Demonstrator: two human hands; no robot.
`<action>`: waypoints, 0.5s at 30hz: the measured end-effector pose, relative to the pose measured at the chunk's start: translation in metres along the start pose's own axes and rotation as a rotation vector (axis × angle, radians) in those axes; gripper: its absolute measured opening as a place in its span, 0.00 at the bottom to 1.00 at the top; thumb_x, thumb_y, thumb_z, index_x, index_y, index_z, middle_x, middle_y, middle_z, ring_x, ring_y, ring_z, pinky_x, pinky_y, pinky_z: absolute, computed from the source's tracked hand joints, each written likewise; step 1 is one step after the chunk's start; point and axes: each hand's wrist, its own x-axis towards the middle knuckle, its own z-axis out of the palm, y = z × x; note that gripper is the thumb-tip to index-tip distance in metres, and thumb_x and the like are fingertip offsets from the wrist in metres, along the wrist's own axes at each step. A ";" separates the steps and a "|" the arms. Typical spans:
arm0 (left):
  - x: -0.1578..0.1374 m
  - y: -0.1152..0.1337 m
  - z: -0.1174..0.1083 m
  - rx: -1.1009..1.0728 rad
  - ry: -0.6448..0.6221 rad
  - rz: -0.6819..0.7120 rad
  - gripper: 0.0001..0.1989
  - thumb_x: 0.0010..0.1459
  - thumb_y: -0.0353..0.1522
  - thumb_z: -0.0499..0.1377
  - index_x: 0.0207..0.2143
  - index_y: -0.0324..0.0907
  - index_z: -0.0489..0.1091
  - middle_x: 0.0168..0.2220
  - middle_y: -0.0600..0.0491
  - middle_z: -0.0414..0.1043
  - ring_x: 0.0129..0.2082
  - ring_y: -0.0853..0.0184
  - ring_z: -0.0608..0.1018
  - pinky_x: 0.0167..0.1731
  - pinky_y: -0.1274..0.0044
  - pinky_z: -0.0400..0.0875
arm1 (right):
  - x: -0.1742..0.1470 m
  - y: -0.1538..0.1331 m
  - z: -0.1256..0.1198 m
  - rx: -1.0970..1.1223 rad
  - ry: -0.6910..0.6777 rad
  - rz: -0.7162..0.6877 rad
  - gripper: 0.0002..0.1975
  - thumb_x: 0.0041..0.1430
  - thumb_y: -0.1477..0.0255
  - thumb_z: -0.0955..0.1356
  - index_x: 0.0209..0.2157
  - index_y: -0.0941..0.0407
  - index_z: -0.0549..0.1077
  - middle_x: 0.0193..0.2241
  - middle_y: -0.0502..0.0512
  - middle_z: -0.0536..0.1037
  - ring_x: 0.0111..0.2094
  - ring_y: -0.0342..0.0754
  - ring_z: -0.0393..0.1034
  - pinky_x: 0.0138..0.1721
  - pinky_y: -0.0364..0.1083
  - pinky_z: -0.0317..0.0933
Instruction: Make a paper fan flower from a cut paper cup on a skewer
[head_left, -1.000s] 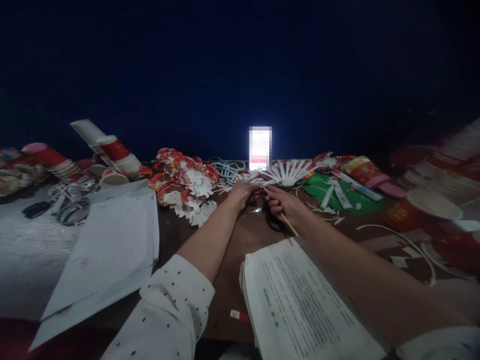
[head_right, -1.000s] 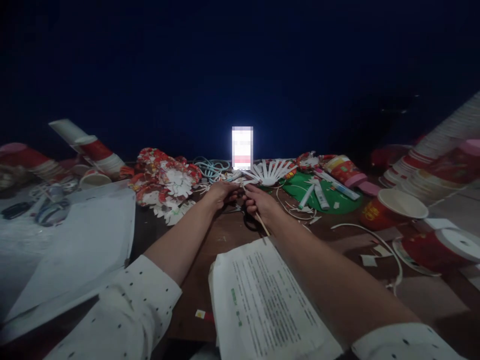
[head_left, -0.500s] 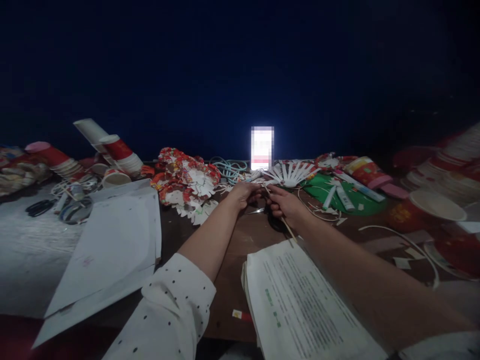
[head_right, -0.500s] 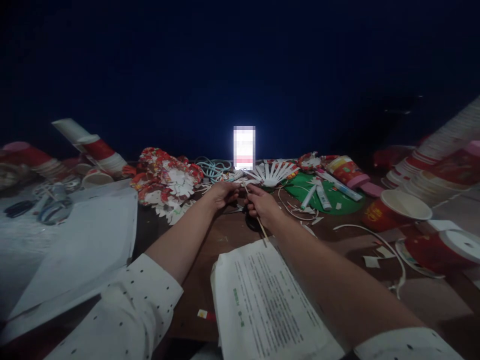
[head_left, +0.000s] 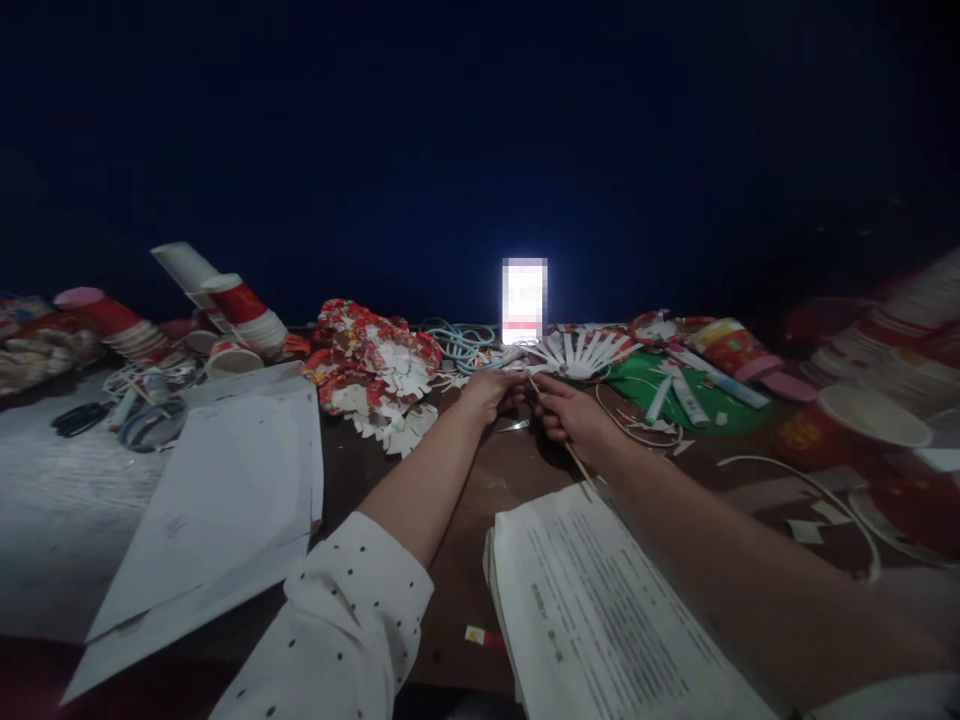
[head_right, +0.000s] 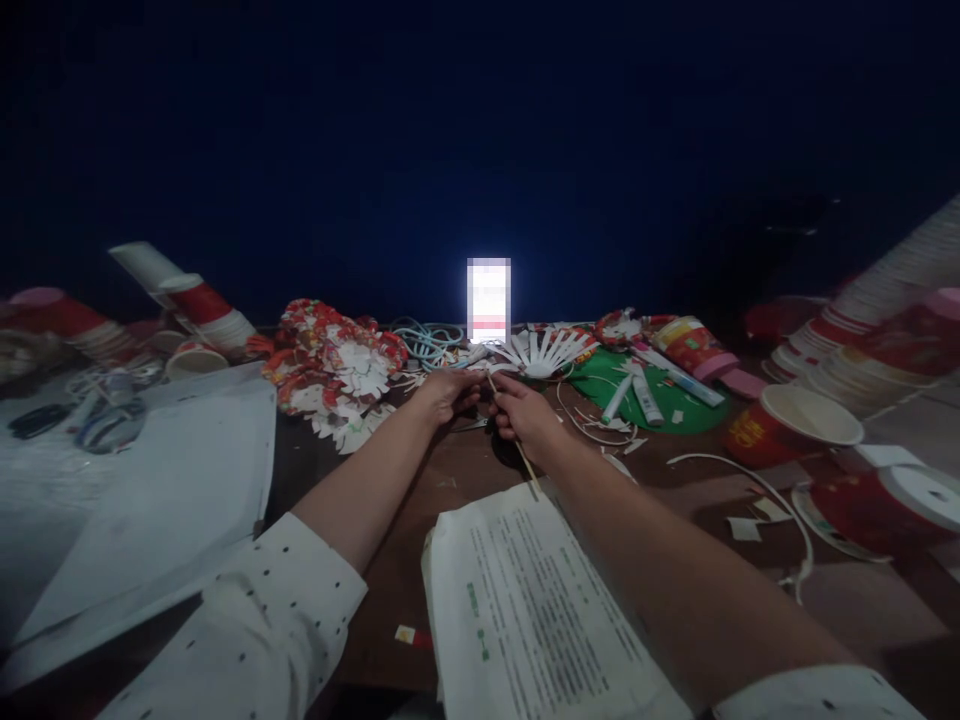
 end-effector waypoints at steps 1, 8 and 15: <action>-0.001 0.000 0.000 0.008 -0.004 0.010 0.10 0.51 0.24 0.69 0.38 0.37 0.76 0.21 0.58 0.71 0.19 0.77 0.72 0.22 0.87 0.69 | 0.000 0.001 0.000 -0.004 0.000 -0.004 0.28 0.61 0.82 0.62 0.63 0.57 0.66 0.17 0.43 0.67 0.13 0.35 0.50 0.12 0.32 0.41; -0.002 0.001 0.001 0.022 -0.041 -0.005 0.06 0.53 0.24 0.68 0.34 0.37 0.75 0.21 0.57 0.71 0.20 0.77 0.73 0.22 0.86 0.70 | -0.002 0.003 0.003 -0.032 0.034 -0.039 0.27 0.57 0.80 0.66 0.59 0.57 0.70 0.17 0.43 0.67 0.13 0.35 0.52 0.13 0.33 0.42; -0.001 0.003 -0.001 -0.027 -0.058 -0.038 0.04 0.55 0.21 0.63 0.31 0.36 0.75 0.22 0.55 0.71 0.20 0.75 0.74 0.24 0.84 0.71 | -0.003 0.007 0.003 -0.082 0.034 -0.104 0.27 0.56 0.78 0.67 0.59 0.57 0.70 0.17 0.42 0.68 0.13 0.35 0.53 0.13 0.33 0.43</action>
